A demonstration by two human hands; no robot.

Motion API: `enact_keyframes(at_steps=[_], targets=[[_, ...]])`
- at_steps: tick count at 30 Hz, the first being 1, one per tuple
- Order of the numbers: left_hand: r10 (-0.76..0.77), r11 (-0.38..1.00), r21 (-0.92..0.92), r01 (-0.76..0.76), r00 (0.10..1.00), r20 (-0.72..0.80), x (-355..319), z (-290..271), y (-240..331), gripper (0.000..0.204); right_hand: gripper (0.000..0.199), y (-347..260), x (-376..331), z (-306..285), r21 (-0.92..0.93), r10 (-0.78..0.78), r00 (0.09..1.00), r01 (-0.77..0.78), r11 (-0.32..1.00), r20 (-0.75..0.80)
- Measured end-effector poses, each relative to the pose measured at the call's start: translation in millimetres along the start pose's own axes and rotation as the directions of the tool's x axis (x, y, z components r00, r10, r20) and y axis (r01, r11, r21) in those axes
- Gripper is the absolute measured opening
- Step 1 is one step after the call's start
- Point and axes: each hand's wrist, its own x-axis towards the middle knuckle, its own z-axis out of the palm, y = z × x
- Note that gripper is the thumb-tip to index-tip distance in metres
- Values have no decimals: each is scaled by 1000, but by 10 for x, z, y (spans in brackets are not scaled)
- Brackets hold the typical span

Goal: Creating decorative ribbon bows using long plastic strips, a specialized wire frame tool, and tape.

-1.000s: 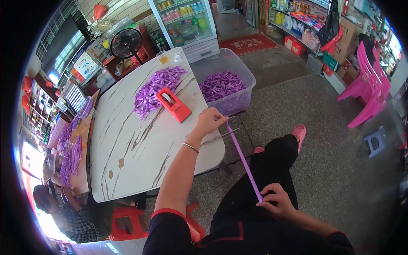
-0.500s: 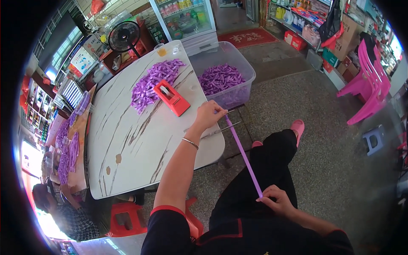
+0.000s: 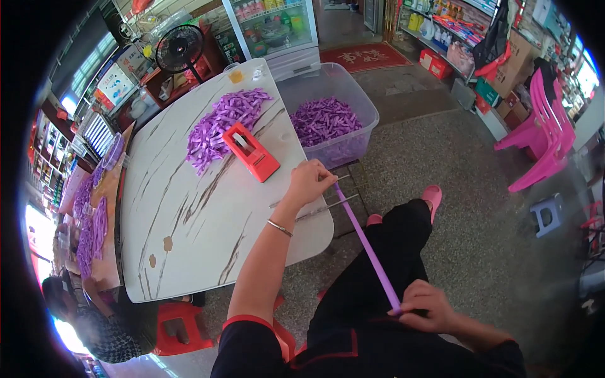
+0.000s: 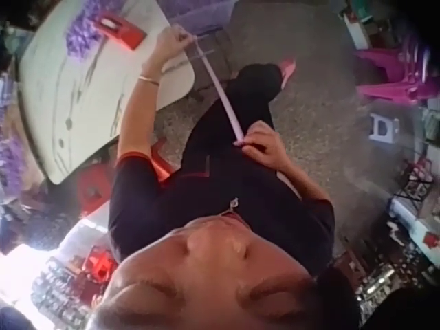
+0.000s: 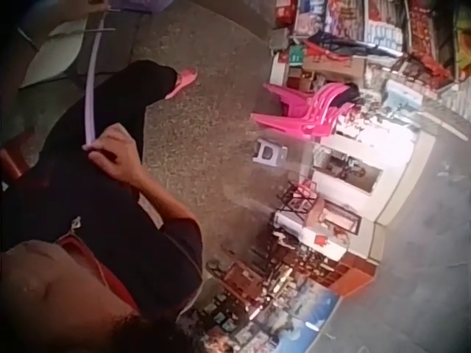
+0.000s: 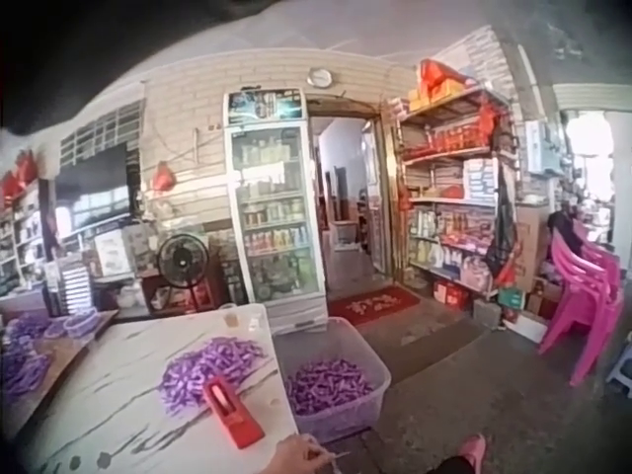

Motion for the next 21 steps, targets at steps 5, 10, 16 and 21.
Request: enact_keyframes(at_steps=[5, 10, 16, 21], targets=[[23, 999, 30, -22, 999, -37, -14, 2, 41, 18, 21, -234, 829, -553, 35, -224, 973, 223, 974, 44], [23, 999, 29, -22, 998, -54, -57, 28, -28, 14, 16, -173, 2063, -833, -7, -371, 926, 372, 928, -68], [48, 991, -114, -64, 989, -137, 6, -35, 49, 12, 33, 485, 3346, -847, 411, -71, 997, 72, 909, -17], [-227, 915, -378, 142, 955, -191, 3, -64, 69, 11, 33, 1340, 3796, -614, 578, 95, 995, -78, 812, 1]])
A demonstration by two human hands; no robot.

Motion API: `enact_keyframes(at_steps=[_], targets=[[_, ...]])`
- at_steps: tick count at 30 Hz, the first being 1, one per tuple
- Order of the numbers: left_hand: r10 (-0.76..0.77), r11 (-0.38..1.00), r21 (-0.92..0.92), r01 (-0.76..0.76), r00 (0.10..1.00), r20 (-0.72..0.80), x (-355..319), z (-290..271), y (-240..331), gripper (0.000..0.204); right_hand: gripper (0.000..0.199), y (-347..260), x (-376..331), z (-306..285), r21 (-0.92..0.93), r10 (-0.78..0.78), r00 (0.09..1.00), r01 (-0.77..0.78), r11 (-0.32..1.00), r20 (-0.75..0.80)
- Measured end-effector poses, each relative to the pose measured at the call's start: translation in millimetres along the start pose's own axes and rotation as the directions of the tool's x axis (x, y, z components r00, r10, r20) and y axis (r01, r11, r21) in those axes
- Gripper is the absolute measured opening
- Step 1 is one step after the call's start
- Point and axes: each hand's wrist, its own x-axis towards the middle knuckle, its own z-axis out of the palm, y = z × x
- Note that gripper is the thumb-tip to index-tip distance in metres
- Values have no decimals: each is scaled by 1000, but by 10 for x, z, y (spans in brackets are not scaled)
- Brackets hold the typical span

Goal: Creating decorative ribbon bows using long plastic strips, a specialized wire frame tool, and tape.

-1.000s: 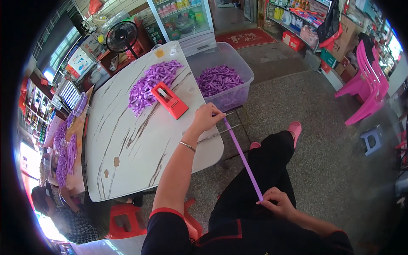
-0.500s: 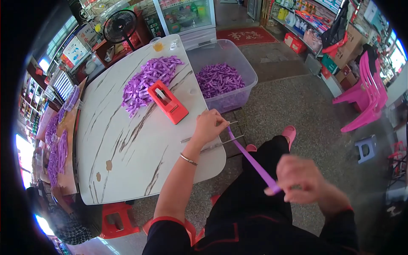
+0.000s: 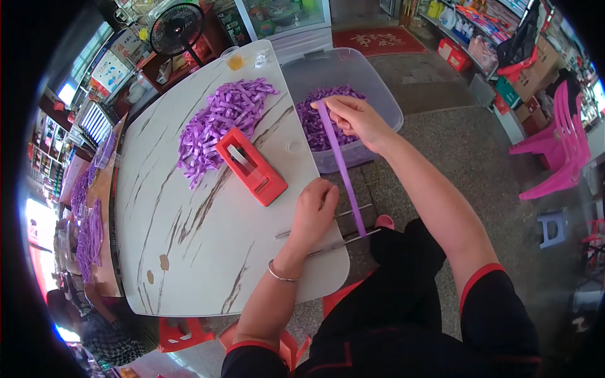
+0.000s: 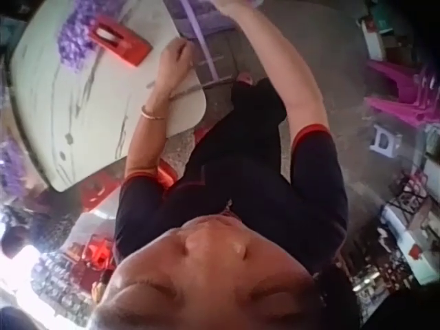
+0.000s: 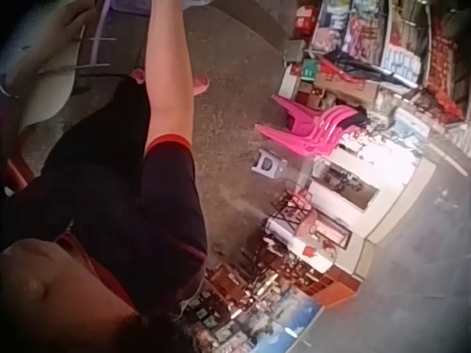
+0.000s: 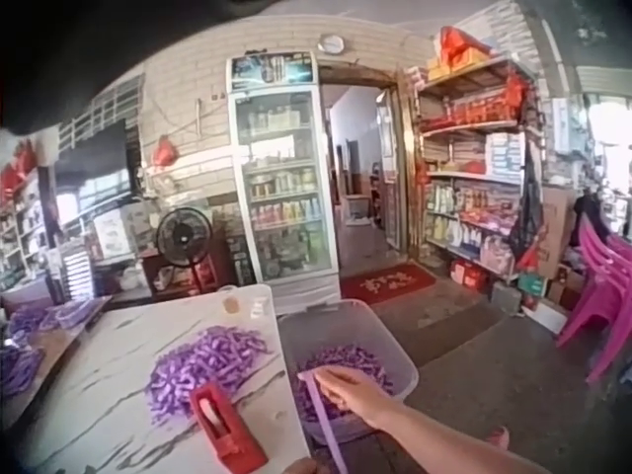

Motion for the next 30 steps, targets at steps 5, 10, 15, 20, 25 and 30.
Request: enact_keyframes(at_steps=[5, 10, 15, 20, 25, 30], targets=[[-49, 998, -25, 51, 997, 56, -29, -34, 30, 10, 29, 778, 71, -58, -51, 149, 985, -154, 987, -83], [76, 996, 41, -81, 990, 117, -12, -14, 74, 9, 25, 1904, -291, -247, -67, 444, 866, -470, 880, -231], [132, 977, 139, -159, 973, 191, -24, -58, 8, 9, 27, 2389, -1473, -140, -399, 355, 927, -372, 838, -119], [224, 947, 190, -261, 954, 197, -11, -38, 48, 10, 25, 1362, -2272, 200, -116, 773, 588, -808, 578, -237], [216, 945, 201, -258, 953, 210, 0, -23, 39, 11, 29, 695, -2843, 587, -122, 773, 627, -778, 616, -100], [211, 946, 201, -254, 955, 209, -40, -25, 18, 11, 28, 278, -3094, 740, 37, 706, 676, -716, 697, -211]])
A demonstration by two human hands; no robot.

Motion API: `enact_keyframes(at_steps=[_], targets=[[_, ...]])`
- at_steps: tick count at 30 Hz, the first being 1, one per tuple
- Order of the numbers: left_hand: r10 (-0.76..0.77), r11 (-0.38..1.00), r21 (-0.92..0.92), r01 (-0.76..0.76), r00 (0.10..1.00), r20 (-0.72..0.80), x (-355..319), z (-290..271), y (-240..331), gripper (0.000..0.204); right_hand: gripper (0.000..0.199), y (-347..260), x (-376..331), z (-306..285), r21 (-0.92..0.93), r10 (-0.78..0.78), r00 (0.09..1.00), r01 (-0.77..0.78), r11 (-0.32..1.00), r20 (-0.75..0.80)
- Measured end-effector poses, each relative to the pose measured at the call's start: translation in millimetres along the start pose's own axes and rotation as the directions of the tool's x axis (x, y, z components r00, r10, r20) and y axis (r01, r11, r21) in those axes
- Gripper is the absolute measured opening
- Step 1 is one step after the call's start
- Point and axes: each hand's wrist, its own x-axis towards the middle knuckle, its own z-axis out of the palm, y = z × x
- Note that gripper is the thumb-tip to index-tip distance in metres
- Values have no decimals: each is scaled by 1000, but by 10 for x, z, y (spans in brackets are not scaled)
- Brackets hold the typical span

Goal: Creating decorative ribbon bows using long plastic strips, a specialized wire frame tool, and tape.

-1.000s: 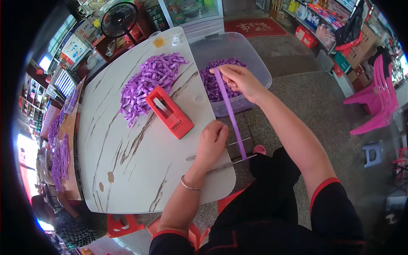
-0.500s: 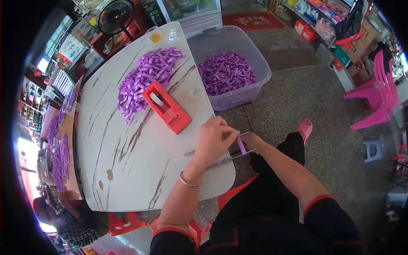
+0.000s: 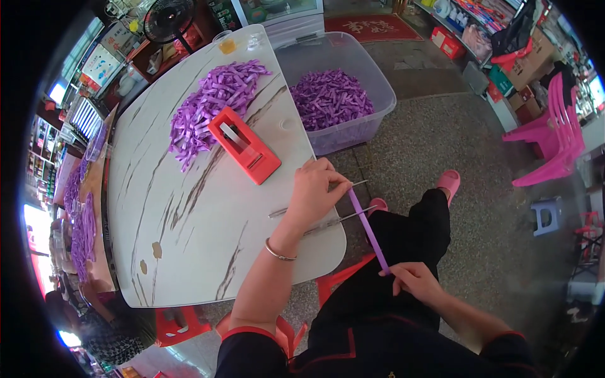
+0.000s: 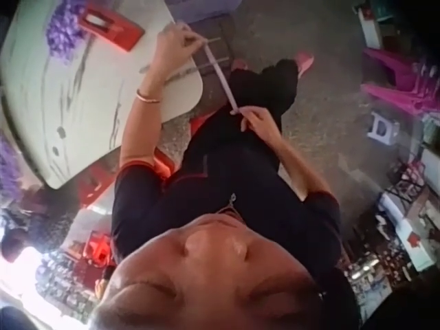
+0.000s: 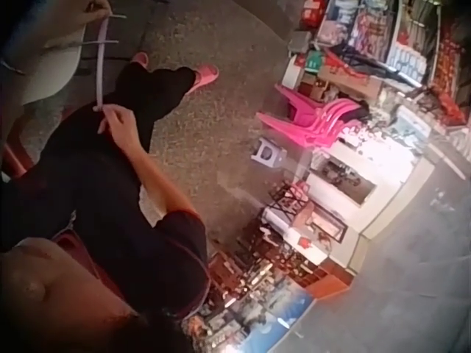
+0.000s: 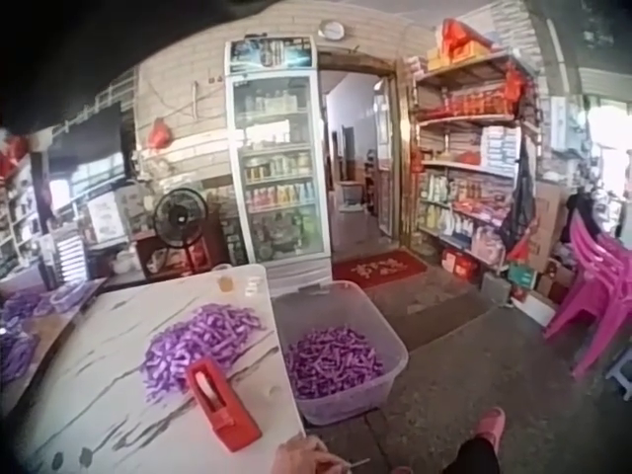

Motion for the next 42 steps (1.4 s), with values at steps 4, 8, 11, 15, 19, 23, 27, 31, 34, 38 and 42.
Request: enact_keyframes(at_steps=[4, 8, 11, 15, 19, 23, 27, 31, 34, 38, 42], targets=[[-3, 1000, 13, 3, 1000, -8, 28, 15, -2, 11, 23, -98, -161, 73, 9, -123, 992, 123, 992, 14], [-8, 1000, 27, 9, 1000, -9, 28, 18, 6, 10, 19, -476, -317, 18, -131, -298, 953, 302, 944, 49], [20, 999, 42, -19, 1000, -19, 23, -5, -7, 10, 18, -968, -118, -37, -241, -571, 803, 595, 766, 170], [-12, 999, -34, 10, 997, -74, 33, 35, -58, 11, 21, -1491, 654, -37, -88, -698, 710, 704, 705, 92], [-186, 964, -212, 159, 976, -112, 76, 27, 3, 11, 23, -1604, 1460, -157, -64, -581, 813, 581, 811, 15], [-236, 961, -163, 223, 969, -66, 47, -24, 91, 10, 25, -1237, 1906, -199, 16, -374, 927, 373, 928, 19], [-153, 976, -163, 146, 988, -31, 58, 12, 68, 9, 26, -687, 2073, -279, -9, -356, 934, 357, 934, 36], [-47, 999, 17, 47, 999, 17, 11, -17, 30, 8, 27, -426, 1522, -150, -117, -295, 955, 292, 949, -10], [-3, 998, 70, 1, 1000, 20, 16, -19, 40, 9, 23, -446, 1003, 43, 1, -302, 951, 303, 953, -70], [13, 995, 94, -14, 1000, 14, 32, 16, 35, 11, 14, -431, 912, 120, 110, -338, 925, 359, 927, -173], [11, 993, 117, -12, 1000, 10, 20, 42, 14, 13, 10, -313, 1053, 150, 318, -328, 930, 365, 875, -166]])
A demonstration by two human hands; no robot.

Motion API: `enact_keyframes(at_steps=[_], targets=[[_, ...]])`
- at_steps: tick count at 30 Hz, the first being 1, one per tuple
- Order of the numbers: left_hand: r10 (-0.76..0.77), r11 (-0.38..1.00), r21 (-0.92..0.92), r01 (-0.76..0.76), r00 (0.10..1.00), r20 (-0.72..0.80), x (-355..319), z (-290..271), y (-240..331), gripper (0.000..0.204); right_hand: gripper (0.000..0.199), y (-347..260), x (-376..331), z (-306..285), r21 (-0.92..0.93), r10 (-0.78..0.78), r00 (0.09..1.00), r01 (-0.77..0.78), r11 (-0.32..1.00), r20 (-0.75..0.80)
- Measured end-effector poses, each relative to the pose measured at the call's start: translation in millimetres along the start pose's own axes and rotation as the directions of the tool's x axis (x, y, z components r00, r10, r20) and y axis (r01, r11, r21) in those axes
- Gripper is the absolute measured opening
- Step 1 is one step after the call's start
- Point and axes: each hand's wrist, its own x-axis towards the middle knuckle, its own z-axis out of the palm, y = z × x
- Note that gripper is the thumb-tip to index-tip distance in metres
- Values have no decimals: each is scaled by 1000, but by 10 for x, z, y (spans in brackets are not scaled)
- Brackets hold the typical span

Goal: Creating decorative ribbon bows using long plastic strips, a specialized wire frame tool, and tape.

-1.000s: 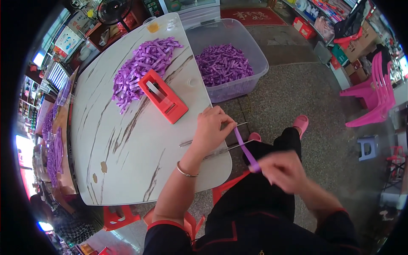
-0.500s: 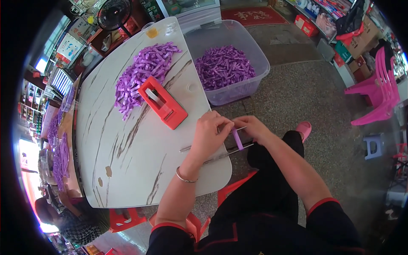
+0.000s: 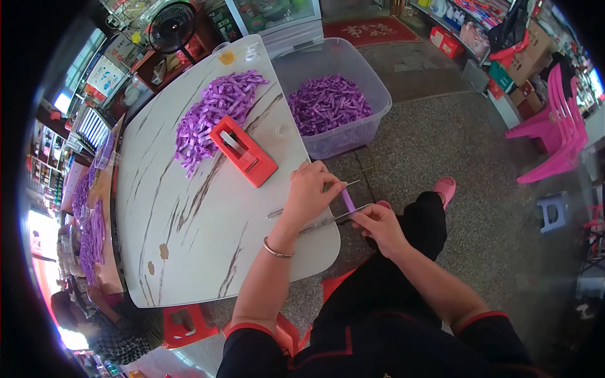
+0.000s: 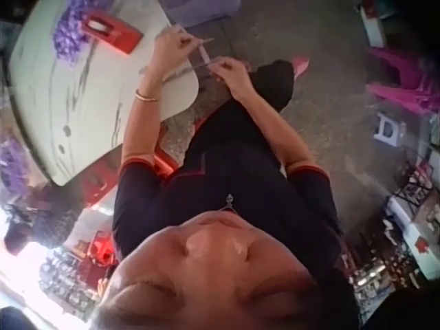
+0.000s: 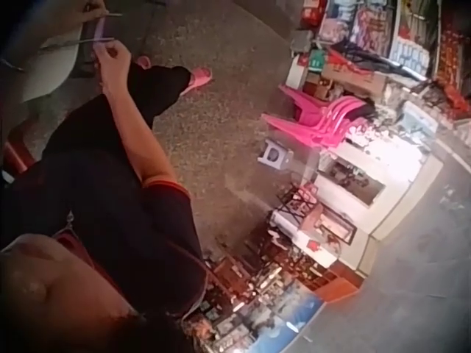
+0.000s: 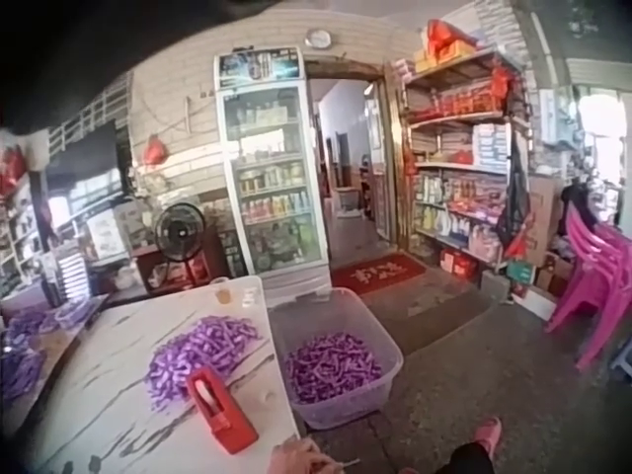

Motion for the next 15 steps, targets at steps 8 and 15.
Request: enact_keyframes(at_steps=[8, 15], targets=[[24, 998, 53, -24, 1000, -3, -27, -10, -7, 13, 9, -63, -31, 60, 148, 105, 994, -102, 984, -12], [-43, 985, -171, 30, 996, -74, -405, -116, 446, 18, 12, -198, -76, 31, 12, 187, 982, -188, 982, 37]])
